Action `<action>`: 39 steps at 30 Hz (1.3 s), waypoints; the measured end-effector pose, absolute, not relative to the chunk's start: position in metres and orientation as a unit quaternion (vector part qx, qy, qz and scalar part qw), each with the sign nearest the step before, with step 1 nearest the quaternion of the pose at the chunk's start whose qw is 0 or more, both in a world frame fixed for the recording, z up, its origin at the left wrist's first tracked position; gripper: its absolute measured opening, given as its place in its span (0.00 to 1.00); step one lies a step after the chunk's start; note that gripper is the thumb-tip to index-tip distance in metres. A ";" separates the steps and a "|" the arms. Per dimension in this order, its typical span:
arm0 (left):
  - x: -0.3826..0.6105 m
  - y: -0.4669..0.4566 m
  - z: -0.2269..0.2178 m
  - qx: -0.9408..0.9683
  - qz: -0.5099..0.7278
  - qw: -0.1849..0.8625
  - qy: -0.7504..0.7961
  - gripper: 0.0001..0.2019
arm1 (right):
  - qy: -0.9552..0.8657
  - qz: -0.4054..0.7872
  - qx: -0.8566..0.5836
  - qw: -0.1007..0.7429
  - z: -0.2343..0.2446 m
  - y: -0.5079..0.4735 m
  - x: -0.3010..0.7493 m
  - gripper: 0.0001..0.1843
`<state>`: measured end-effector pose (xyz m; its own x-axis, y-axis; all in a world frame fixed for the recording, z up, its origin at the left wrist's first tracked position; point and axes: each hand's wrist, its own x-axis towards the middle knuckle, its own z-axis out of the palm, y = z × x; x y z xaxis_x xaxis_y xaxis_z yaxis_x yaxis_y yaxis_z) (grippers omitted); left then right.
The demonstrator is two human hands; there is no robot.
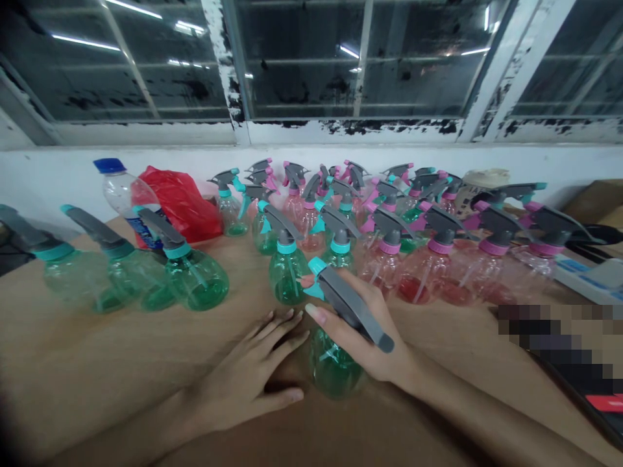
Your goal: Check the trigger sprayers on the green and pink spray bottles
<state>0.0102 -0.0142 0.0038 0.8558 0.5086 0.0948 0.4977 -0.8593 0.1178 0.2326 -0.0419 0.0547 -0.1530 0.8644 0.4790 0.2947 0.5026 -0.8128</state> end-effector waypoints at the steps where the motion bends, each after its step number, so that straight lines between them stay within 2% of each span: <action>1: 0.010 -0.014 0.003 0.962 0.062 0.045 0.263 0.34 | -0.701 0.294 -0.413 0.501 0.055 -0.041 0.233 0.10; 6: 0.011 -0.013 -0.003 0.959 0.076 0.044 0.268 0.38 | -0.704 0.276 -0.418 0.503 0.053 -0.039 0.235 0.07; 13: 0.010 -0.013 -0.004 0.958 0.086 0.057 0.267 0.37 | -0.705 0.277 -0.423 0.498 0.053 -0.039 0.234 0.07; 18: 0.010 -0.012 -0.002 0.961 0.081 0.053 0.260 0.37 | -0.695 0.315 -0.393 0.514 0.056 -0.040 0.233 0.14; 39: 0.011 -0.014 0.001 0.962 0.051 0.048 0.264 0.38 | -0.687 0.333 -0.388 0.516 0.059 -0.041 0.230 0.13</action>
